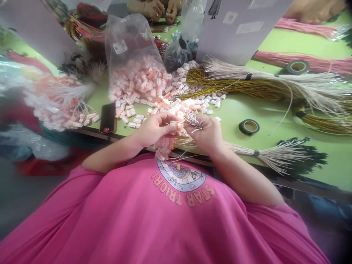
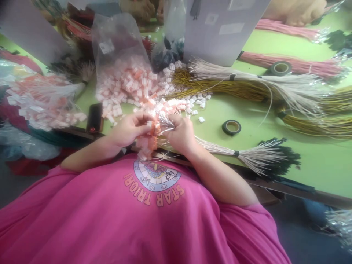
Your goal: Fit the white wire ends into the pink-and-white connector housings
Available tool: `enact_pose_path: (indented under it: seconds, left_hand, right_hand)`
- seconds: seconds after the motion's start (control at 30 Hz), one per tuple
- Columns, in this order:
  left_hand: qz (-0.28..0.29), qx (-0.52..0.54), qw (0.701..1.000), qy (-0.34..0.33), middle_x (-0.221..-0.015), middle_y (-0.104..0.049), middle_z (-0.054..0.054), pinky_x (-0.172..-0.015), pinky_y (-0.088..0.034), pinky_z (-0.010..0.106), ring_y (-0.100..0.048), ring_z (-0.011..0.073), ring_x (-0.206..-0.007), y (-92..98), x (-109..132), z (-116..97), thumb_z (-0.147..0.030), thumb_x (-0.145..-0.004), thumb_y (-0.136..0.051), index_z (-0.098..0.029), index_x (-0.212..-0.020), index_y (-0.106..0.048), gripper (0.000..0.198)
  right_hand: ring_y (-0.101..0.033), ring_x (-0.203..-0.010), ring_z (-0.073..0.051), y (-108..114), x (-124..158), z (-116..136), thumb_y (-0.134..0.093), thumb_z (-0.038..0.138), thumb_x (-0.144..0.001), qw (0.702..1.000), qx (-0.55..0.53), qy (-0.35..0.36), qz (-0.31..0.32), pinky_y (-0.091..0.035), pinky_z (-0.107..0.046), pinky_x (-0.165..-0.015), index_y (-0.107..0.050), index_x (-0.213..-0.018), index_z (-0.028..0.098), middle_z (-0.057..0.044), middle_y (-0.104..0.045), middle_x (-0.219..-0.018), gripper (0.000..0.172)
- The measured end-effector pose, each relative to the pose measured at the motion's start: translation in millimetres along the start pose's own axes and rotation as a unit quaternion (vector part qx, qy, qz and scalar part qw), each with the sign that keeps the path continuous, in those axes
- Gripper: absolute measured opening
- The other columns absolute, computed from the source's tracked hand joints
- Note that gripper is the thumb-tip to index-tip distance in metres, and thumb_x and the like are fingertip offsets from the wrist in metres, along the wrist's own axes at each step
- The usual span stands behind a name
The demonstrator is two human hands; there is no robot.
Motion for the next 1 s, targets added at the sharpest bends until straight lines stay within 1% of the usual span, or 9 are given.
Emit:
enact_pose_path:
  seconds: [0.1, 0.23, 0.37, 0.47, 0.57, 0.67, 0.77, 0.87, 1.0]
  left_hand:
    - [-0.013, -0.031, 0.999, -0.007, -0.088, -0.069, 0.004, -0.067, -0.057, 0.024, -0.067, 0.0118, -0.071, 0.0, 1, -2, -0.021, -0.076, -0.071, -0.014, -0.093, -0.063, 0.02]
    - [-0.027, -0.065, 0.997, -0.02, -0.083, -0.07, 0.004, -0.064, -0.056, 0.025, -0.067, 0.0129, -0.069, -1.2, 0, 2, -0.02, -0.076, -0.069, -0.014, -0.091, -0.064, 0.017]
    - [-0.017, -0.024, 1.0, 0.005, -0.078, -0.069, 0.004, -0.063, -0.056, 0.028, -0.066, 0.0138, -0.066, -6.4, -1, 9, -0.018, -0.075, -0.069, -0.013, -0.089, -0.065, 0.015]
    - [-0.018, -0.015, 1.0, -0.002, -0.078, -0.069, 0.004, -0.062, -0.056, 0.027, -0.066, 0.0127, -0.065, -7.0, 2, 6, -0.016, -0.074, -0.069, -0.013, -0.09, -0.066, 0.017]
    - [-0.032, -0.049, 0.998, -0.028, -0.08, -0.069, 0.004, -0.061, -0.054, 0.025, -0.065, 0.012, -0.065, -4.2, 4, 2, -0.02, -0.075, -0.07, -0.015, -0.092, -0.067, 0.018]
    - [-0.048, -0.117, 0.99, -0.063, -0.081, -0.069, 0.004, -0.062, -0.052, 0.026, -0.064, 0.0124, -0.067, -1.1, 5, -2, -0.025, -0.075, -0.07, -0.016, -0.09, -0.069, 0.018]
    - [-0.038, -0.195, 0.975, -0.099, -0.08, -0.068, 0.004, -0.065, -0.051, 0.027, -0.063, 0.0129, -0.068, -2.1, 4, -7, -0.024, -0.077, -0.069, -0.016, -0.088, -0.07, 0.014]
    - [-0.025, -0.264, 0.952, -0.15, -0.082, -0.068, 0.004, -0.071, -0.05, 0.029, -0.062, 0.0141, -0.074, -4.7, 4, -16, -0.021, -0.077, -0.068, -0.017, -0.088, -0.071, 0.012]
    - [-0.02, -0.291, 0.936, -0.195, -0.079, -0.067, 0.004, -0.071, -0.048, 0.029, -0.06, 0.0141, -0.073, -7.9, 7, -23, -0.021, -0.079, -0.066, -0.016, -0.088, -0.071, 0.011]
  right_hand:
    - [-0.039, -0.054, -0.009, 0, 1, 3, -0.058, 0.026, -0.068, 1.0, 0.02, 0.008, -0.007, -0.034, -0.025, -0.052, -0.052, -0.057, 0.018, 0.003, -0.043, -0.053, 0.016]
    - [-0.035, -0.053, -0.008, -4, 3, 4, -0.058, 0.031, -0.072, 1.0, 0.017, 0.001, 0.012, -0.032, -0.025, -0.05, -0.045, -0.054, 0.019, 0.003, -0.041, -0.052, 0.026]
    - [-0.036, -0.053, -0.008, -6, 3, 3, -0.06, 0.03, -0.071, 1.0, 0.003, -0.005, 0.026, -0.032, -0.024, -0.05, -0.043, -0.053, 0.019, 0.004, -0.042, -0.052, 0.027]
    - [-0.037, -0.053, -0.008, -8, 2, 0, -0.061, 0.028, -0.071, 0.999, -0.025, -0.016, 0.043, -0.033, -0.024, -0.051, -0.046, -0.054, 0.019, 0.004, -0.042, -0.052, 0.023]
    - [-0.038, -0.053, -0.008, -12, 1, -3, -0.061, 0.025, -0.07, 0.996, -0.052, -0.028, 0.07, -0.033, -0.024, -0.051, -0.052, -0.058, 0.018, 0.004, -0.045, -0.053, 0.018]
    - [-0.039, -0.053, -0.008, -15, 2, -6, -0.062, 0.027, -0.07, 0.994, -0.052, -0.048, 0.08, -0.032, -0.024, -0.051, -0.054, -0.059, 0.017, 0.004, -0.046, -0.053, 0.016]
    - [-0.036, -0.052, -0.007, -16, 3, -6, -0.061, 0.027, -0.07, 0.994, -0.048, -0.051, 0.083, -0.031, -0.023, -0.049, -0.049, -0.055, 0.018, 0.005, -0.042, -0.051, 0.021]
    - [-0.036, -0.052, -0.007, -14, 2, -5, -0.061, 0.029, -0.07, 0.995, -0.032, -0.044, 0.086, -0.03, -0.024, -0.049, -0.048, -0.054, 0.018, 0.005, -0.04, -0.05, 0.024]
    - [-0.04, -0.054, -0.008, -15, 0, -7, -0.063, 0.028, -0.068, 0.993, -0.028, -0.055, 0.096, -0.033, -0.024, -0.052, -0.054, -0.059, 0.016, 0.004, -0.047, -0.053, 0.018]
Point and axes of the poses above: each hand's wrist, its own x-axis away from the middle knuckle, its own y-axis out of the back of the hand, z = x × y, the point moved 8 cm from there along -x, towards the middle knuckle
